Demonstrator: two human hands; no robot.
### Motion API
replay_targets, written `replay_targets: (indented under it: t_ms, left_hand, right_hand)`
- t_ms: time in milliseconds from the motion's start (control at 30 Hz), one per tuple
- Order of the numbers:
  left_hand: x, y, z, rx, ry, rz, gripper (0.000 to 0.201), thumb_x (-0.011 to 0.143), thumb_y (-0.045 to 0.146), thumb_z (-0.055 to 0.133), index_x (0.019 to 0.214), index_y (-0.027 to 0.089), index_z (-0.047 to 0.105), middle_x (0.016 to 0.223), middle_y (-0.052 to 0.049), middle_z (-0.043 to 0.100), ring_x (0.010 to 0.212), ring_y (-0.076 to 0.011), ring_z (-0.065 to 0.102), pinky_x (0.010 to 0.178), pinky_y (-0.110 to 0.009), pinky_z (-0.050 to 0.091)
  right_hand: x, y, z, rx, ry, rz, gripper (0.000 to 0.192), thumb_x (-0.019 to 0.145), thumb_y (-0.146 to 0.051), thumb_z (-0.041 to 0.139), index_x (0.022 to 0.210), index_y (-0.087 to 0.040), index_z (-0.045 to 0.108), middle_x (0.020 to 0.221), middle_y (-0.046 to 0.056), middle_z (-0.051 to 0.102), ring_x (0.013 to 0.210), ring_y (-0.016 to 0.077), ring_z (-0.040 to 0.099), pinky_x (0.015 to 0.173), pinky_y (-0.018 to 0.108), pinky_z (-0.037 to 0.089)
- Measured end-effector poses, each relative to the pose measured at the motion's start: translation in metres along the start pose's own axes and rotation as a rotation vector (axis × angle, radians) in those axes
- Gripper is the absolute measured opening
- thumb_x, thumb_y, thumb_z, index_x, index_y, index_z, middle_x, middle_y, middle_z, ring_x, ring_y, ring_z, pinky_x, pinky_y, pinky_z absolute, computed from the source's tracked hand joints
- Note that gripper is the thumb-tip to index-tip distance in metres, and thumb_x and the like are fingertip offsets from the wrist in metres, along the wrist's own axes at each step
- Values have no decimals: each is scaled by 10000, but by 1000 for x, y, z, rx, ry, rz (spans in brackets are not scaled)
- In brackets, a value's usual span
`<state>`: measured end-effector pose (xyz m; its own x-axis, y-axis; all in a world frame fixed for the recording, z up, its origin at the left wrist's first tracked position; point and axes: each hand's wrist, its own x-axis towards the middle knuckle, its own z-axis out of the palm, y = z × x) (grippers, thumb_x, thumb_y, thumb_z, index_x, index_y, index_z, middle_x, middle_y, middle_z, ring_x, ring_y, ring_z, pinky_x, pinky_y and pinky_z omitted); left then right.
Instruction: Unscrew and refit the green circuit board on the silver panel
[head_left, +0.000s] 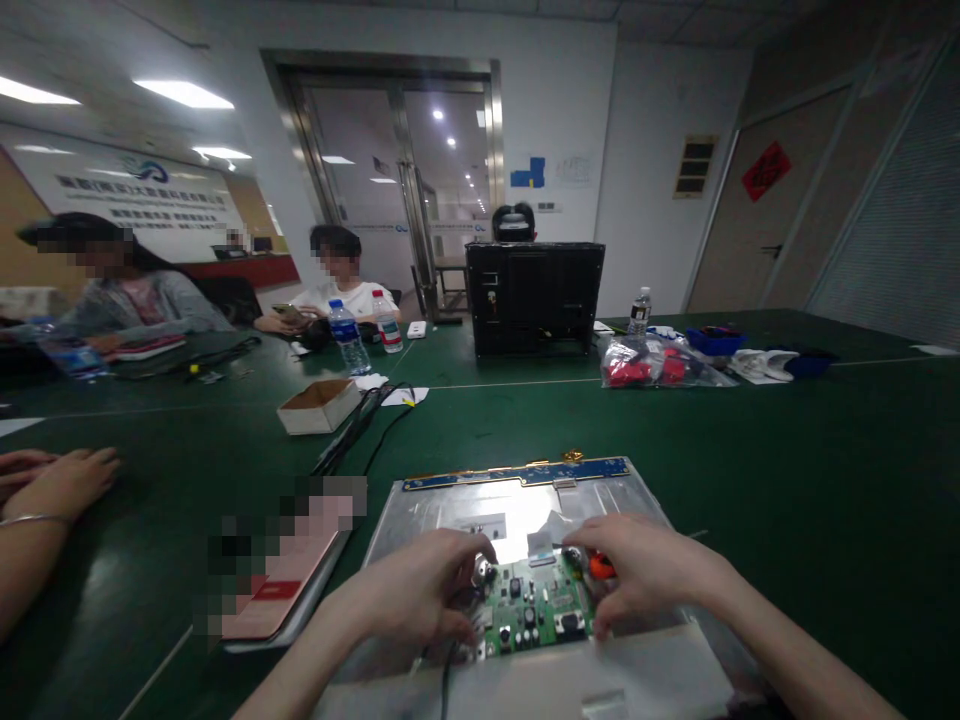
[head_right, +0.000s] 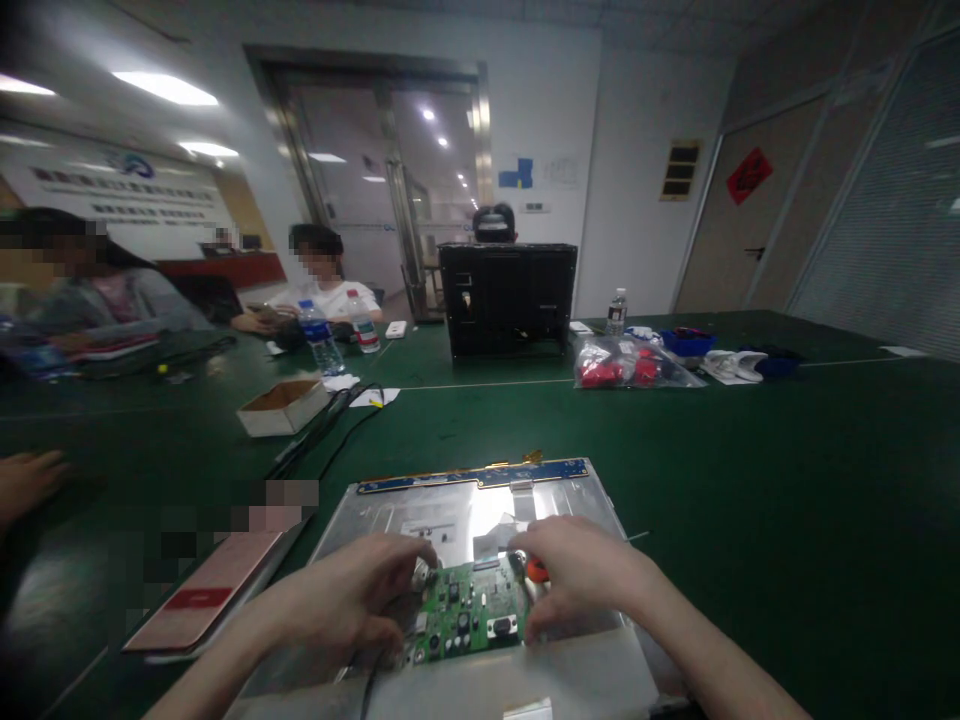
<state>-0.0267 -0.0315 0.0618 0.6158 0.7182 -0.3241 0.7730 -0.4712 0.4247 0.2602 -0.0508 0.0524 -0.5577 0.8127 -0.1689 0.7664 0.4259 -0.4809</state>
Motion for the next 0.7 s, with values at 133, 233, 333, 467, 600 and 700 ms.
replay_targets:
  t_ms: [133,233,333,467,600,700]
  left_hand:
    - [1,5,4,44,-33,-29,458,577,358,767,975,218,588,875,-21,581,751,-209,513,569,-265,331]
    - [3,4,6,49,-50,2,362,612,325,727,920,214,572,843,-12,571,696,-181,492,524,-253,294]
    - [5,2,8,54,-47,27,322,638,288,679,932,216,570,808,-5,561,675,-170,483,525,-252,295]
    - [5,3,7,61,-53,42,322,649,258,636,960,213,567,802,-9,567,680,-175,494,535,-259,310]
    - [5,7,9,46,-30,82,290,641,227,599,929,205,566,762,-11,574,641,-175,494,523,-265,306]
    - [7,9,14,69,28,148,289,644,231,583,931,197,571,716,-15,586,601,-177,478,530,-278,309]
  right_hand:
    - [4,1,18,-63,-67,1,801,513,-562,765,1209,-228,552,1091,76,614,946,301,567,771,383,431]
    - [5,3,18,-71,-73,-16,729,561,-546,745,1187,-227,549,1079,70,597,941,289,559,774,378,422]
    - [5,2,15,-82,-71,-37,632,602,-536,720,1126,-217,567,1047,64,588,911,269,550,764,373,413]
    - [4,0,14,-100,-43,-95,529,655,-547,666,1054,-212,576,1006,51,584,865,245,535,767,390,402]
    - [6,-3,19,-140,-18,-141,540,670,-605,620,1017,-193,583,958,64,585,818,241,525,735,388,399]
    - [7,-5,22,-176,7,-166,553,673,-610,609,1015,-175,591,942,78,589,790,237,519,705,373,390]
